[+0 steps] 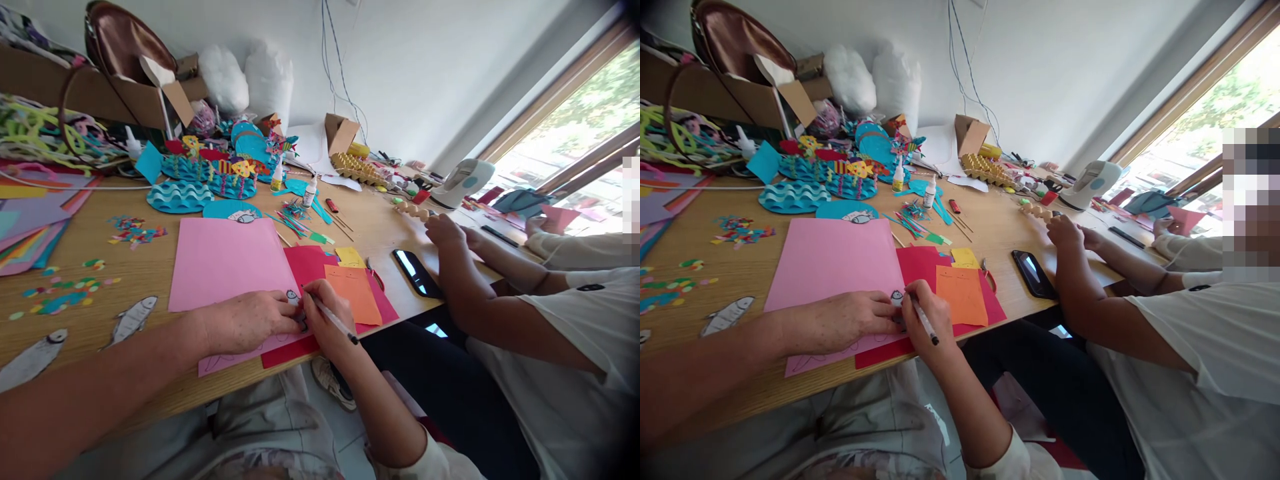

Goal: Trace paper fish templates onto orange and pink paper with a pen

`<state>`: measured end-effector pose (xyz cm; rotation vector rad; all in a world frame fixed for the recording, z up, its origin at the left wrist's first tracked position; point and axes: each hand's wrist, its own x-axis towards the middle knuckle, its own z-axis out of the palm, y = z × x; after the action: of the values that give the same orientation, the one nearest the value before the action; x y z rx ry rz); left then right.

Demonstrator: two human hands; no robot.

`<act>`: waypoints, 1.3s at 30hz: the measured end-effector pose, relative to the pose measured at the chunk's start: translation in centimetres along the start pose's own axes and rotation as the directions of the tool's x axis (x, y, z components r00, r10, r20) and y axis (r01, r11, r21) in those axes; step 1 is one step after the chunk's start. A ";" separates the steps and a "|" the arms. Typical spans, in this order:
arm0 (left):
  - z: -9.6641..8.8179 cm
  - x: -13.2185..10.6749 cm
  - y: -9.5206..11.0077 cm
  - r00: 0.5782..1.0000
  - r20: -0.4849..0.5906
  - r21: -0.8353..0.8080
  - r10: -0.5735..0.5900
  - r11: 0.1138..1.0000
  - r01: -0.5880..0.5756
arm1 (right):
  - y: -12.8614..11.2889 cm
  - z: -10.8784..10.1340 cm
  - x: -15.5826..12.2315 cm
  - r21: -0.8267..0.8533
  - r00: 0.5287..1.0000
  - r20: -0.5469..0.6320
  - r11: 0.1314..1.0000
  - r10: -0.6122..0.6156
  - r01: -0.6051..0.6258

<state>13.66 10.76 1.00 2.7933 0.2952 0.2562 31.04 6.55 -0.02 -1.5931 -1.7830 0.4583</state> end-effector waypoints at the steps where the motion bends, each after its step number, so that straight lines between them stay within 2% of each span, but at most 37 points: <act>1: -0.1 0.0 0.1 1.000 -0.005 -0.011 -0.001 1.000 0.001 | 0.0 0.0 -0.1 -0.031 1.000 0.004 0.999 -0.014 0.014; 6: -1.3 0.0 0.0 0.997 0.011 -0.125 -0.072 0.990 0.073 | -0.2 0.1 -0.4 -0.116 0.998 -0.013 0.991 -0.062 0.060; 10: -3.2 0.1 -1.6 0.991 -0.064 -0.080 -0.116 0.991 0.111 | -0.2 0.0 -0.6 -0.112 0.998 0.000 0.992 -0.055 0.055; 13: -4.1 0.7 -2.8 0.988 -0.060 -0.078 -0.140 0.988 0.135 | -0.2 -0.1 -0.7 -0.114 0.999 0.008 0.992 -0.050 0.050; 18: -4.0 2.4 -3.7 0.957 0.047 -0.246 -0.285 0.925 0.288 | -0.2 -0.1 -0.8 -0.101 0.999 0.022 0.994 -0.042 0.044; 23: -3.6 3.1 -4.0 0.954 0.082 -0.359 -0.288 0.885 0.298 | -0.1 0.0 -0.8 -0.113 0.999 0.010 0.992 -0.052 0.053; 29: -3.6 3.0 -4.1 0.954 0.129 -0.397 -0.272 0.867 0.301 | 0.1 0.2 -0.8 -0.104 0.999 -0.006 0.994 -0.041 0.040; 31: -3.6 3.0 -4.0 0.949 0.143 -0.374 -0.281 0.873 0.315 | 0.0 0.0 -0.9 -0.065 1.000 -0.001 0.998 -0.023 0.023; 36: -3.8 3.2 -3.6 0.934 0.174 -0.313 -0.312 0.882 0.353 | -0.1 -0.7 -0.7 0.163 1.000 0.005 0.987 0.013 -0.014; 39: -3.9 3.3 -3.5 0.930 0.191 -0.304 -0.314 0.882 0.361 | -0.1 -0.7 0.0 0.249 0.997 0.076 0.968 0.012 -0.030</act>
<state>15.42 15.95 3.92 2.3572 0.6350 0.0248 31.42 6.38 0.54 -1.4351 -1.6879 0.7311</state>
